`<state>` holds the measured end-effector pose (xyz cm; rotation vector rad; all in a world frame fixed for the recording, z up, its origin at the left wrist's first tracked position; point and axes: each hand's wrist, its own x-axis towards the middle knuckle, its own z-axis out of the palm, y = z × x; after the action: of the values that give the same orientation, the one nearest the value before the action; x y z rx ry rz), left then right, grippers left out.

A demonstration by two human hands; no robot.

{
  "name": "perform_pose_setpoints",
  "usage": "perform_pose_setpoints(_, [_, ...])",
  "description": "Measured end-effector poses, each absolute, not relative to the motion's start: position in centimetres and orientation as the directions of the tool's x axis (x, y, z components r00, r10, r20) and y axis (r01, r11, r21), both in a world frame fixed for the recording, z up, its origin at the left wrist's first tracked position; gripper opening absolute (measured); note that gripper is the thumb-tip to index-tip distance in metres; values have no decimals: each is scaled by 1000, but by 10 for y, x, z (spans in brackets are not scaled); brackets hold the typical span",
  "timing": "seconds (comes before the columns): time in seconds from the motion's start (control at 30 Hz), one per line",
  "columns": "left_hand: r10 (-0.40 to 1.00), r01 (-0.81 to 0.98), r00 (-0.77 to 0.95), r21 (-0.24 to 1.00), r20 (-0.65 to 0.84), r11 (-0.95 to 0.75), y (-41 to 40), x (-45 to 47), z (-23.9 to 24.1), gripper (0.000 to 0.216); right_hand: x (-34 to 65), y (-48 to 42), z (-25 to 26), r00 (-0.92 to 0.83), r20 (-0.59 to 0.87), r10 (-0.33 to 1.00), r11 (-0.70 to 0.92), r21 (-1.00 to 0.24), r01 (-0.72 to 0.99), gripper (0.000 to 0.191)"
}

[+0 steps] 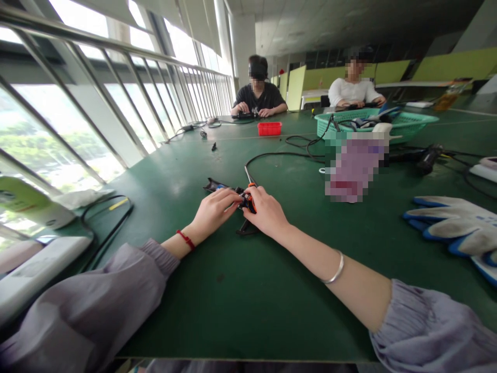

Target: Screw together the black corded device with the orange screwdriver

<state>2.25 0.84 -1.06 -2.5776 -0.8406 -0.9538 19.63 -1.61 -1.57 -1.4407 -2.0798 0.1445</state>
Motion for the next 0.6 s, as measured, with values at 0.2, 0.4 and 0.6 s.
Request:
perform_pose_setpoints(0.2, [374, 601, 665, -166, 646, -782, 10, 20, -11, 23, 196, -17, -15, -232, 405, 885, 403, -413, 816, 34])
perform_pose_setpoints(0.4, [360, 580, 705, -204, 611, -789, 8, 20, -9, 25, 196, -16, -16, -234, 402, 885, 404, -412, 817, 34])
perform_pose_setpoints(0.6, [343, 567, 698, -191, 628, -801, 9, 20, -11, 23, 197, -16, -17, -236, 405, 883, 407, -411, 816, 34])
